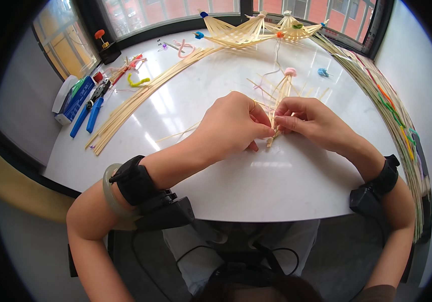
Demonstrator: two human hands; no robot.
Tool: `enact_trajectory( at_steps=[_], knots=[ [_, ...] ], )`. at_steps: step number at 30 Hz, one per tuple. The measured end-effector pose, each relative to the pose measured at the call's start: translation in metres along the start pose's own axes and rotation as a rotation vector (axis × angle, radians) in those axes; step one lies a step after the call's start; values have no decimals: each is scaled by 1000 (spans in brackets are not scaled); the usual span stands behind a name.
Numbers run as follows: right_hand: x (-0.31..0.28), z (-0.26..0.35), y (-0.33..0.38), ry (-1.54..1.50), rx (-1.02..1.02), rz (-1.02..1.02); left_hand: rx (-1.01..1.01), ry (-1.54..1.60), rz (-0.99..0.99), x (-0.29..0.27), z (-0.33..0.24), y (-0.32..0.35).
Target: Weaving thin bamboo strips together to form a umbrella-like or basket-like structural framework using thread for binding.
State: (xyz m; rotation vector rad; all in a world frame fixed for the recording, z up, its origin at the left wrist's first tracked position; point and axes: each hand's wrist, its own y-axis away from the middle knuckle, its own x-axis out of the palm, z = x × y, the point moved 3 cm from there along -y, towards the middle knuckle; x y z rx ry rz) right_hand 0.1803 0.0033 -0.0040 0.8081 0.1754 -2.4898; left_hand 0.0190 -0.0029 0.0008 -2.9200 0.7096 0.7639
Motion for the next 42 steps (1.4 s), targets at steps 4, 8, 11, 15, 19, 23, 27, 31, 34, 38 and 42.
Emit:
enact_trajectory(
  at_steps=[4,8,11,15,19,23,27,31,34,38,42],
  knots=[
    [0,-1,0,-28,-11,-5,30,-113,-24,5,5,-8],
    [0,-5,0,-65,-88,-36,67,-190,-88,5,4,-8],
    [0,-4,2,-131,-23,-39,22,-192,-59,6,3,-7],
    [1,-2,4,-45,-31,66,36,-218,-48,5,6,-10],
    [0,-7,5,-95,-87,0,41,-185,-32,6,7,-7],
    [-3,-7,7,-70,-47,3,131,-147,-39,6,0,1],
    [-2,-6,6,6,-47,19,299,-77,-49,7,-4,3],
    [-2,-4,6,10,-83,-20,193,62,-38,8,2,-2],
    [-2,-2,7,20,-34,-4,59,64,-234,-2,4,-1],
    [-2,-3,7,-16,-53,-6,58,-404,-214,-7,-10,5],
    [-2,-3,5,-68,-34,16,6,-419,-108,0,-5,-1]
  ],
)
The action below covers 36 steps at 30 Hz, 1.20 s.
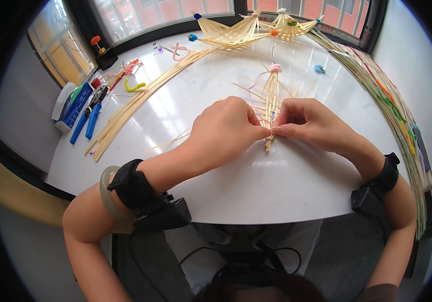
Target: Weaving thin bamboo strips together to form a umbrella-like or basket-like structural framework using thread for binding.
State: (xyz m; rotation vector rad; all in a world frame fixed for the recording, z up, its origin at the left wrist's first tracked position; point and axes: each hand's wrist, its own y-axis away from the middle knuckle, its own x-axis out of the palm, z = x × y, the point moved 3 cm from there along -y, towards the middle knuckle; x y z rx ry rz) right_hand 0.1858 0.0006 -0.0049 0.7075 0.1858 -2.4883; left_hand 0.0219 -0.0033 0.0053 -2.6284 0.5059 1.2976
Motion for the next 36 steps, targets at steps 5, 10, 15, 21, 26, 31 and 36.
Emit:
enact_trajectory(
  at_steps=[5,10,15,21,26,31,36],
  knots=[
    [-2,-5,-3,-129,-24,32,9,155,39,7,8,-5],
    [-1,-5,-2,-122,-92,45,124,223,-38,1,-5,4],
    [-3,-6,-2,-69,-79,37,243,327,44,9,-7,1],
    [3,-8,-2,-114,-127,35,161,337,107,13,-4,-1],
    [4,-1,3,-116,-158,-40,148,370,106,12,0,-2],
    [3,21,13,164,-319,-162,62,430,35,10,8,0],
    [5,28,12,267,-387,-182,87,430,99,7,6,0]
  ],
)
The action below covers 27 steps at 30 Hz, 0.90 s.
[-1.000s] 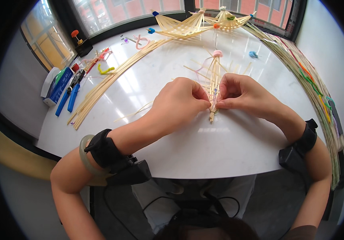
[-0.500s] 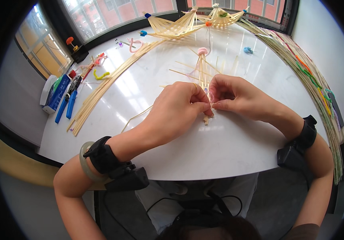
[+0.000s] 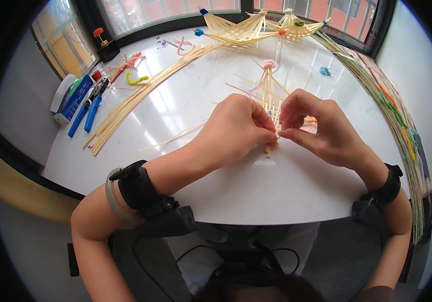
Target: Weaving thin bamboo strips together to form a umbrella-like or basket-like structural framework using thread for binding.
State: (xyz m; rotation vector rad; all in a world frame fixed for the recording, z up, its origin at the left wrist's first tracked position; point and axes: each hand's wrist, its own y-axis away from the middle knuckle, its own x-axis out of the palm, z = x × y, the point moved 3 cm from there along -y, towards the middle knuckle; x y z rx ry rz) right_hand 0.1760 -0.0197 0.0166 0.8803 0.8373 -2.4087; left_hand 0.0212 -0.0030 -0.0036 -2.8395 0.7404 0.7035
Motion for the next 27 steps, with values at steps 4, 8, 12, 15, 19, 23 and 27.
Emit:
enact_trajectory(
  at_steps=[4,8,12,15,19,23,27],
  knots=[
    [3,0,-3,-47,2,20,-25,-47,1,-2,1,0],
    [5,1,-6,-35,50,56,-16,-91,16,-1,-2,0],
    [-1,2,-6,-45,122,-24,-34,-17,13,2,-1,-1],
    [-4,-2,-5,-291,250,-17,-12,29,16,2,-1,-1],
    [7,-13,0,-335,265,189,51,-4,-4,0,3,-3],
    [7,-12,-1,-243,217,218,61,17,15,0,3,-3],
    [2,-8,-1,-99,263,201,-41,16,34,-2,1,-2]
  ],
)
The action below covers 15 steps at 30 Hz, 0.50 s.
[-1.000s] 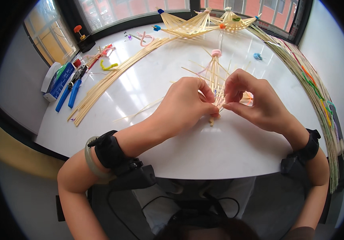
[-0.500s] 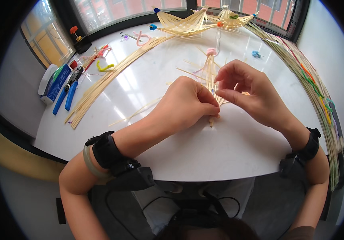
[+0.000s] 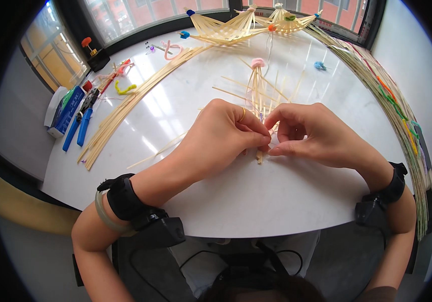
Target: Weaving thin bamboo strips together to form a umbrella-like or basket-like structural framework using thread for binding.
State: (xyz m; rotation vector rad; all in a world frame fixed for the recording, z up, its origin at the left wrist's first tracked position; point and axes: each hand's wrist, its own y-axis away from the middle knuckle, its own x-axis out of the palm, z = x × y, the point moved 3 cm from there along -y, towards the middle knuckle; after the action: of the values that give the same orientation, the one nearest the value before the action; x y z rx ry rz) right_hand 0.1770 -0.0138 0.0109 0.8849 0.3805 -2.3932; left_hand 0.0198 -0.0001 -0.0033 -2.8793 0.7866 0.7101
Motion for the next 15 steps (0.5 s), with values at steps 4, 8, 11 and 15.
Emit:
enact_trajectory(
  at_steps=[4,8,11,15],
  knots=[
    [2,-3,-1,-42,-20,-16,-20,104,24,0,2,-1],
    [4,-3,1,-6,-20,-58,-10,102,33,0,6,-2],
    [5,2,3,41,-101,-109,-18,113,11,-1,3,1],
    [5,5,1,155,-227,-126,-44,220,29,-1,5,0]
  ],
)
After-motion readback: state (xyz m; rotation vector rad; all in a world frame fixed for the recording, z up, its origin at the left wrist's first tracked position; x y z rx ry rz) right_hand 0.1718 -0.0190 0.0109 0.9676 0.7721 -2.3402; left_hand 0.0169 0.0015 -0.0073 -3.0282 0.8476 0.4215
